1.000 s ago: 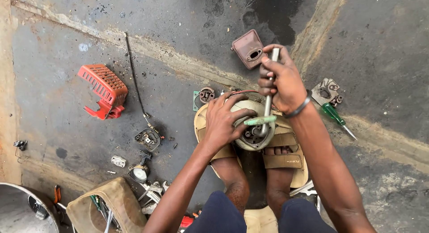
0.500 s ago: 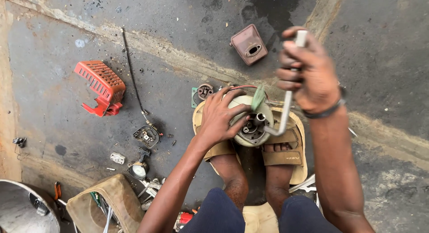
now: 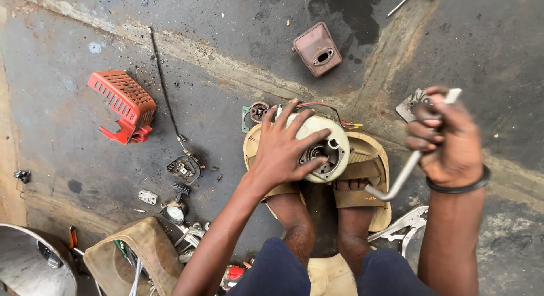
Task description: The person sits on the floor repairing a brush cutter engine. They hold the engine housing between their feet, use an L-shaped wrench to loosen the flywheel nut, and use a screwdriver on the engine while working on the disassembled machine.
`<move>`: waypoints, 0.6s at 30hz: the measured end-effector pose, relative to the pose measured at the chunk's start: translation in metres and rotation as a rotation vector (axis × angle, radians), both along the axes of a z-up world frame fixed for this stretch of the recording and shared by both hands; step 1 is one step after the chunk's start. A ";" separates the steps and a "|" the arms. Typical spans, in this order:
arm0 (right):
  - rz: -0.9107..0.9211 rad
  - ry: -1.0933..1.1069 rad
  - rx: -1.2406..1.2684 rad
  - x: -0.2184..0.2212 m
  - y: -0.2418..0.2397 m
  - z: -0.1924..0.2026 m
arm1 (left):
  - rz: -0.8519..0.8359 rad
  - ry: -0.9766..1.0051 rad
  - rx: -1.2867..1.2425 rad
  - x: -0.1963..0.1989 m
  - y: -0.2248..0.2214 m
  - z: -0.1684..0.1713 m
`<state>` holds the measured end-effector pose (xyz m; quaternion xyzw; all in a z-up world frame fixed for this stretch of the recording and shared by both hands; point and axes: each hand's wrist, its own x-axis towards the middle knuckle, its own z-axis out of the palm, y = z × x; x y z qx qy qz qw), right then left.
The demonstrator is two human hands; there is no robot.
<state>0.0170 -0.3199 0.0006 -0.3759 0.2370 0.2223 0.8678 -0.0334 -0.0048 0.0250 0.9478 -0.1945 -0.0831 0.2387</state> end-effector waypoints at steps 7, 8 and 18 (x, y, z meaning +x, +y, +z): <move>0.267 0.268 -0.005 -0.055 0.018 -0.054 | 0.011 0.075 -0.029 0.013 -0.004 -0.011; 0.275 0.331 0.029 -0.070 0.018 -0.060 | 0.008 0.113 -0.028 0.016 -0.003 -0.013; 0.365 0.534 -0.074 -0.152 -0.007 -0.038 | 0.050 0.349 0.099 0.072 -0.039 -0.031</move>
